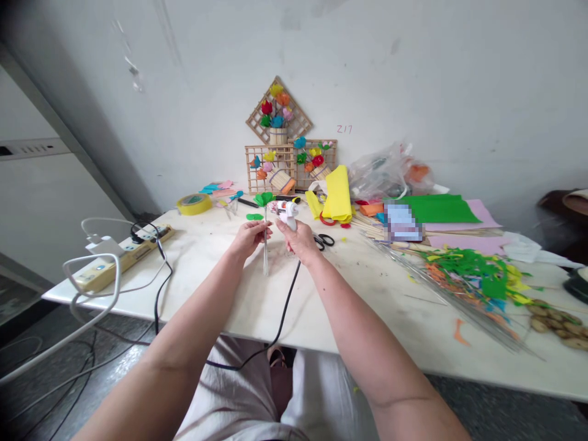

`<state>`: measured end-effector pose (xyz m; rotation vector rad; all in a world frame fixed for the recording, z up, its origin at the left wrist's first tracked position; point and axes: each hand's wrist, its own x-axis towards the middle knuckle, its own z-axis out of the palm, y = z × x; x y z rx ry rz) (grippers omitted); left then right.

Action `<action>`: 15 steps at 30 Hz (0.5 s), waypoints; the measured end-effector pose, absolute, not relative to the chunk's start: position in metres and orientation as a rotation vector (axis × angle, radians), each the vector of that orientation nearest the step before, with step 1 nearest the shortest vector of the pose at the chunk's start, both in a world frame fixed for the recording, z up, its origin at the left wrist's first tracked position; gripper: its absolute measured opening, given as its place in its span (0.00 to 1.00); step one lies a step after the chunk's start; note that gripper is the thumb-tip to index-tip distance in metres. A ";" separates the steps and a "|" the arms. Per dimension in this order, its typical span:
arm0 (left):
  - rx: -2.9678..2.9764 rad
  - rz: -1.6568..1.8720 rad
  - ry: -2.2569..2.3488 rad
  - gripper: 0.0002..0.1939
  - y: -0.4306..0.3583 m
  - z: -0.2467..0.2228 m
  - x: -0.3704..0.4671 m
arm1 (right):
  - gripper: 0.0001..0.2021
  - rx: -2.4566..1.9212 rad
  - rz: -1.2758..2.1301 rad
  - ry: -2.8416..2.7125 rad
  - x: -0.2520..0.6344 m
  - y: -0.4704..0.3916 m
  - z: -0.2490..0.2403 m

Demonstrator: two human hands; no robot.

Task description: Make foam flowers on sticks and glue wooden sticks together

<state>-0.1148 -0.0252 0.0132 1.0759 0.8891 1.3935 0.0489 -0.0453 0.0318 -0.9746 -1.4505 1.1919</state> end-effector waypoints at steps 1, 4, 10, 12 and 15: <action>1.075 1.393 0.889 0.16 -0.025 0.013 -0.115 | 0.23 -0.976 1.192 -1.451 0.049 -0.045 0.032; 1.068 1.391 0.890 0.16 -0.025 0.013 -0.114 | 0.23 -0.990 1.191 -1.448 0.049 -0.045 0.033; 1.085 1.381 0.889 0.17 -0.026 0.014 -0.114 | 0.22 -1.003 1.179 -1.439 0.049 -0.045 0.034; 1.094 1.380 0.887 0.17 -0.026 0.014 -0.114 | 0.22 -1.001 1.176 -1.441 0.048 -0.045 0.034; 1.104 1.375 0.881 0.18 -0.025 0.013 -0.114 | 0.22 -0.996 1.175 -1.447 0.048 -0.045 0.034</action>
